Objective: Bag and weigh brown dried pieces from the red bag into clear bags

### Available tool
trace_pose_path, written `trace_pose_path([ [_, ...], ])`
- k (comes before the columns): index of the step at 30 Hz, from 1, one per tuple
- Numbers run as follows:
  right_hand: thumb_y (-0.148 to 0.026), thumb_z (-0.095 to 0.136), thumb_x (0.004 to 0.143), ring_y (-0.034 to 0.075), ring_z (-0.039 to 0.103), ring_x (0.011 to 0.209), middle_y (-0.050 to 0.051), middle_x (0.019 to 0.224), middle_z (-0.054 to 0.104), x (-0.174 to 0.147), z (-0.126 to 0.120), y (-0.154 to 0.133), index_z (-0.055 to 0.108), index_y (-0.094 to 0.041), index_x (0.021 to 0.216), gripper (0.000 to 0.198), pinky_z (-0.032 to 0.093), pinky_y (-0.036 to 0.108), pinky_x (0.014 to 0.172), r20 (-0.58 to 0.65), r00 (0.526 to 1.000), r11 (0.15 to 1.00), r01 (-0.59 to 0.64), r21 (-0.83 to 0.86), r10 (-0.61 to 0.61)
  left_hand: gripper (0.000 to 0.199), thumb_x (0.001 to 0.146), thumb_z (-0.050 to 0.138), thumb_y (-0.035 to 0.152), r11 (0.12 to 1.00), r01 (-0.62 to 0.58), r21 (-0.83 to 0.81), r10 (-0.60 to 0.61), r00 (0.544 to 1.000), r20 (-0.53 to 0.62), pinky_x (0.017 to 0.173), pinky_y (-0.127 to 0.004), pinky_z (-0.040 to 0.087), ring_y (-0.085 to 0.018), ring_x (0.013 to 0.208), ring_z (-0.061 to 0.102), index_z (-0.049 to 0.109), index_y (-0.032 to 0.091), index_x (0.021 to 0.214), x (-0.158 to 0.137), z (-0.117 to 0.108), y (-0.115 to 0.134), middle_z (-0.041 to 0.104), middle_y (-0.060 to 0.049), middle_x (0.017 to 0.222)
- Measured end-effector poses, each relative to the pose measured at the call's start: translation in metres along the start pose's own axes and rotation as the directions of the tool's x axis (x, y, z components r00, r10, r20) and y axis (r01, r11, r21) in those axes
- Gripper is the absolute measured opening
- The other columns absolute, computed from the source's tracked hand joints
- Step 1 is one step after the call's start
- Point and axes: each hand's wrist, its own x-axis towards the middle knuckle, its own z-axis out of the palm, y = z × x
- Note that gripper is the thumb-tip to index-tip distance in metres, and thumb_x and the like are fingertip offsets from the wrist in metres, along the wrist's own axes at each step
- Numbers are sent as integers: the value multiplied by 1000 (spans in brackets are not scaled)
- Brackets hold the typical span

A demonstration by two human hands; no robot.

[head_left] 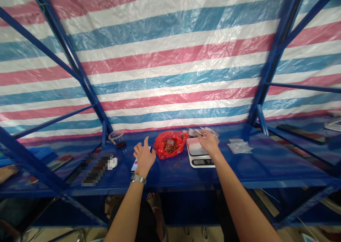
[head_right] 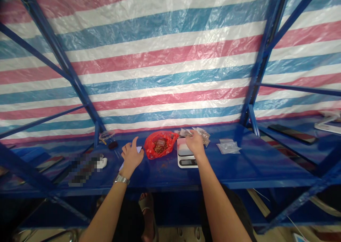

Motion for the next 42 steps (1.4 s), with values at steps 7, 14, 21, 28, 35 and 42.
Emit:
trace_pose_path([
  [7, -24, 58, 85, 32, 66, 113, 20, 121, 68, -2, -15, -2, 64, -11, 134, 52, 51, 41, 98, -106, 994, 972, -52, -228, 28, 35, 92, 52, 10, 821, -462, -337, 383, 882, -276, 103, -51, 48, -31, 116, 53, 69, 25, 119, -33, -1, 58, 61, -11, 120],
  [14, -22, 57, 88, 38, 58, 125, 23, 131, 59, 1, -41, 2, 60, -14, 138, 51, 43, 48, 106, -246, 962, 828, -234, -510, 120, 27, 93, 52, 5, 473, -801, -367, 747, 585, -315, 94, -40, 52, -23, 103, 59, 70, 22, 103, -53, -1, 95, 66, -7, 106],
  [21, -23, 64, 85, 38, 56, 130, 27, 135, 58, 17, -77, 36, 63, -11, 133, 49, 45, 48, 104, -246, 953, 666, -301, -683, 178, 26, 91, 52, 4, 303, -913, -274, 880, 378, -288, 91, -39, 52, -23, 96, 60, 70, 21, 98, -33, 16, 117, 67, -6, 99],
  [28, -11, 67, 72, 35, 72, 104, 21, 110, 74, 33, -96, 67, 75, -16, 115, 44, 55, 48, 87, -59, 967, 710, -222, -668, 247, 26, 93, 50, 6, 354, -885, -302, 859, 436, -269, 88, -38, 54, -22, 95, 62, 71, 21, 91, -37, 29, 102, 67, -7, 97],
  [35, -10, 62, 74, 35, 71, 99, 21, 105, 74, 23, -87, 48, 74, -12, 115, 42, 55, 48, 88, -212, 976, 852, -156, -500, 54, 29, 95, 47, 7, 400, -814, -421, 769, 548, -329, 88, -36, 56, -20, 93, 65, 71, 23, 95, -40, 23, 96, 67, -7, 98],
  [42, -40, 61, 89, 21, 69, 85, 8, 99, 73, -25, -39, -20, 68, -19, 122, 40, 57, 32, 77, -49, 906, 895, 424, 140, -421, 59, 95, 66, 33, 433, -762, -481, 780, 584, -223, 116, -47, 47, -29, 137, 53, 46, 23, 150, -46, 26, 105, 56, -14, 147],
])
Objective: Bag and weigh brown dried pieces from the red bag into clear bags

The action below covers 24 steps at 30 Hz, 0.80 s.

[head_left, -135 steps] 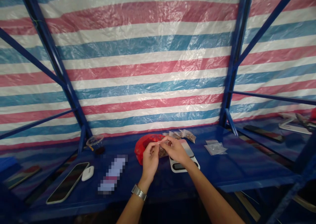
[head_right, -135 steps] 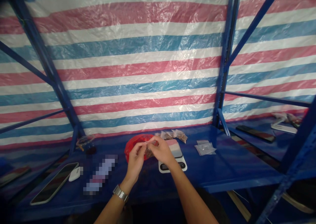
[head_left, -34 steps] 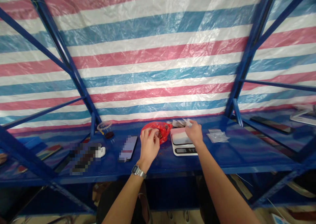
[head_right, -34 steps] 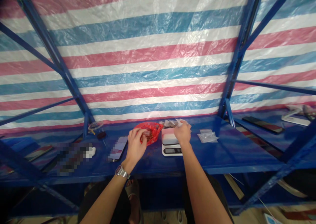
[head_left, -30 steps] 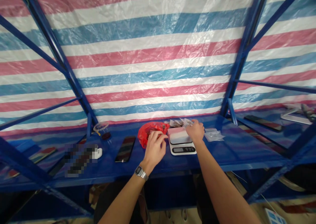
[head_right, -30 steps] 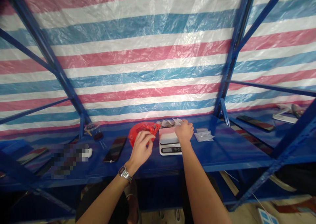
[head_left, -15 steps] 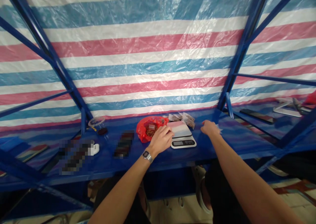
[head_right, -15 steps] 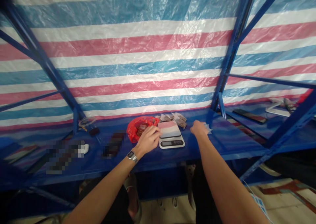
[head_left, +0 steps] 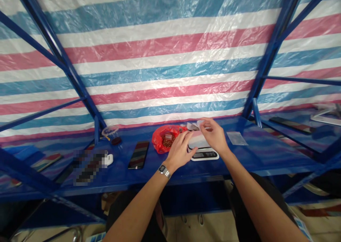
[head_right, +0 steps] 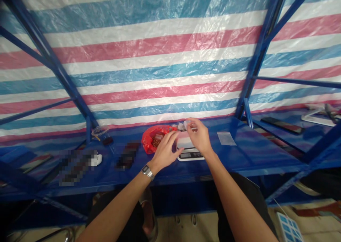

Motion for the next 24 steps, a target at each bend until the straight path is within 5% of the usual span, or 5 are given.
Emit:
trace_pose_path([
  [4, -41, 66, 85, 19, 69, 81, 4, 91, 70, -15, 29, -12, 69, -20, 113, 35, 57, 31, 73, 155, 987, 968, -70, 240, 33, 93, 88, 76, 38, 998, 50, -31, -49, 998, 31, 122, -57, 38, -34, 149, 41, 22, 26, 163, 2, 7, -2, 42, -15, 161],
  [14, -33, 72, 74, 14, 64, 69, -1, 85, 67, -18, 34, -16, 68, -22, 112, 40, 55, 28, 67, 269, 953, 878, -244, 413, 138, 79, 93, 71, 38, 988, 140, -63, -144, 987, -73, 120, -55, 40, -31, 147, 44, 30, 30, 160, 1, 9, -20, 49, -12, 157],
  [19, -31, 70, 74, 15, 66, 73, -1, 86, 66, -18, 40, -35, 65, -21, 113, 40, 56, 28, 69, 268, 960, 891, -188, 414, 78, 58, 96, 67, 31, 989, 115, -94, -126, 985, -117, 118, -53, 42, -30, 141, 50, 45, 26, 149, 4, 4, -22, 57, -12, 149],
  [24, -30, 61, 80, 13, 64, 66, -2, 83, 64, -19, 42, -56, 63, -21, 116, 37, 54, 27, 65, 245, 969, 939, -100, 329, 18, 59, 92, 69, 22, 986, 104, -133, -128, 974, -187, 114, -49, 48, -28, 133, 57, 46, 25, 146, 4, 0, -24, 61, -12, 143],
])
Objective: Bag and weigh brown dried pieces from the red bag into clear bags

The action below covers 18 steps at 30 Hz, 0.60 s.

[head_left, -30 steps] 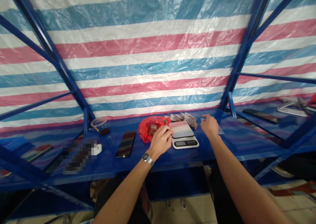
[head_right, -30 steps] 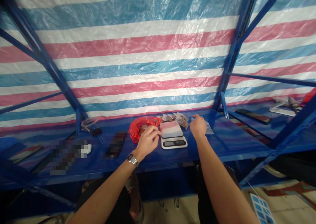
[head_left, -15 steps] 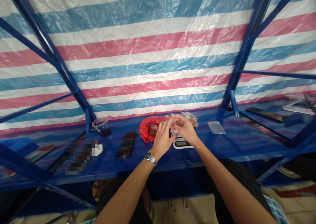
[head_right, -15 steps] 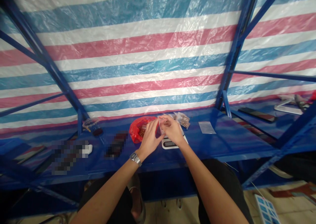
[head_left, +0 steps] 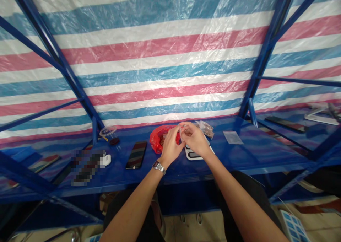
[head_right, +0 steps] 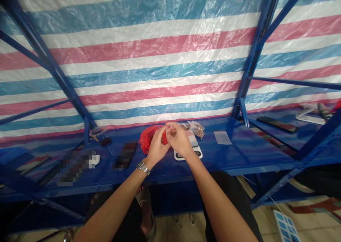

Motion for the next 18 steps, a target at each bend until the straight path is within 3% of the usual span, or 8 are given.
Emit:
trace_pose_path([
  [7, -28, 61, 75, 13, 62, 65, -2, 84, 65, -2, -7, -2, 63, -21, 116, 42, 53, 25, 63, 4, 1000, 1000, -12, -10, 12, 64, 89, 73, 25, 1000, -18, 2, 18, 1000, 5, 113, -51, 49, -29, 133, 59, 47, 26, 148, 2, -2, 5, 62, -12, 143],
  [14, -26, 64, 73, 13, 64, 66, -1, 87, 67, -3, -15, 6, 62, -22, 121, 48, 53, 25, 62, -14, 998, 997, -63, -41, 62, 40, 88, 73, 20, 1000, 1, 11, -1, 999, -35, 103, -45, 54, -26, 117, 65, 61, 24, 126, 4, -5, 10, 70, -9, 123],
  [18, -28, 64, 75, 13, 64, 65, -1, 86, 67, -1, -13, 9, 63, -21, 119, 45, 52, 25, 61, -46, 997, 996, -71, -56, 69, 55, 85, 79, 27, 1000, -21, 7, 21, 1000, -12, 106, -45, 53, -26, 122, 63, 56, 24, 135, 3, -6, 9, 67, -10, 131],
])
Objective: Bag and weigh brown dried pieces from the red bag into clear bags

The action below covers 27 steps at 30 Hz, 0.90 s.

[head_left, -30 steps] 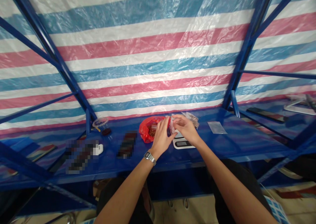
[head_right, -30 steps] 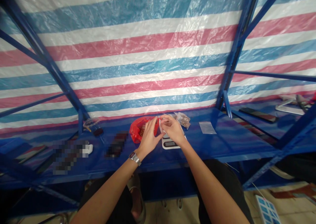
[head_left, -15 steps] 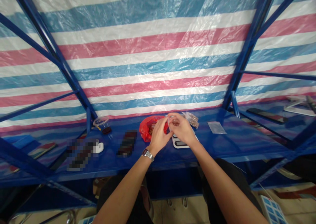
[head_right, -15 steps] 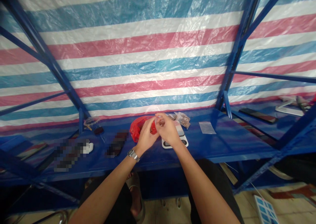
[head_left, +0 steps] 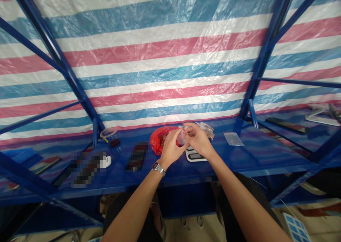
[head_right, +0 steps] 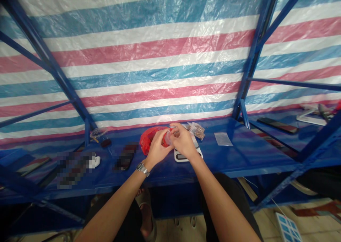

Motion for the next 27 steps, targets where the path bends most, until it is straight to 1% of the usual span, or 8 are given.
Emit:
trace_pose_path([
  [3, -32, 66, 77, 13, 65, 65, -1, 85, 68, 1, 1, 0, 63, -21, 117, 42, 51, 25, 60, -28, 1000, 1000, -10, 0, 10, 63, 85, 80, 32, 1000, -5, 4, 5, 1000, 15, 108, -47, 52, -28, 127, 61, 52, 24, 141, -2, 0, -2, 64, -12, 136],
  [8, -40, 71, 78, 15, 67, 67, 0, 85, 69, 1, 1, 2, 62, -22, 119, 45, 52, 25, 57, -12, 999, 999, -31, 44, 32, 48, 90, 77, 35, 997, -4, 79, 3, 1000, 4, 105, -48, 52, -28, 119, 63, 58, 23, 133, -1, -4, -7, 68, -10, 126],
  [13, -34, 70, 80, 16, 69, 67, 0, 82, 72, 1, -6, 8, 62, -21, 120, 43, 57, 28, 63, 3, 1000, 999, -18, 50, 18, 36, 95, 69, 38, 983, -77, 166, 61, 993, 100, 103, -48, 52, -29, 114, 64, 63, 25, 128, 3, -12, -8, 72, -9, 120],
  [17, -33, 68, 83, 17, 71, 68, 1, 84, 74, 2, -7, 10, 61, -21, 123, 42, 58, 29, 66, 12, 1000, 998, -16, 65, 15, 37, 98, 66, 38, 985, -58, 160, 37, 990, 134, 103, -46, 51, -29, 116, 64, 63, 24, 131, 4, -14, -10, 72, -10, 125],
  [19, -32, 66, 87, 18, 73, 72, 3, 89, 75, 2, -4, 11, 61, -21, 122, 37, 59, 31, 70, -5, 1000, 998, -9, 56, 9, 33, 99, 63, 39, 991, 15, 133, -27, 996, 87, 104, -44, 50, -28, 117, 65, 64, 24, 129, 8, -18, -11, 72, -10, 125],
  [22, -29, 62, 91, 20, 75, 80, 6, 93, 77, 1, 1, 10, 64, -21, 119, 29, 60, 34, 77, -21, 999, 999, 33, -41, -34, 30, 101, 59, 44, 977, 205, 66, -199, 976, -86, 99, -37, 50, -24, 110, 68, 67, 23, 121, 16, -33, -16, 74, -9, 121],
  [24, -24, 59, 93, 21, 75, 87, 7, 98, 78, -1, 5, 10, 67, -21, 114, 23, 59, 36, 82, 19, 995, 982, 98, -163, -96, 34, 100, 57, 50, 942, 334, 36, -323, 929, -183, 88, -33, 51, -22, 96, 70, 69, 21, 113, 21, -47, -23, 77, -8, 109],
  [27, -15, 54, 95, 22, 73, 98, 8, 108, 78, -1, 16, 8, 71, -21, 109, 22, 56, 36, 92, 135, 973, 923, 222, -315, -188, 40, 98, 54, 55, 861, 503, 73, -475, 847, -237, 70, -29, 45, -20, 74, 65, 69, 19, 93, 23, -68, -37, 75, -6, 86],
])
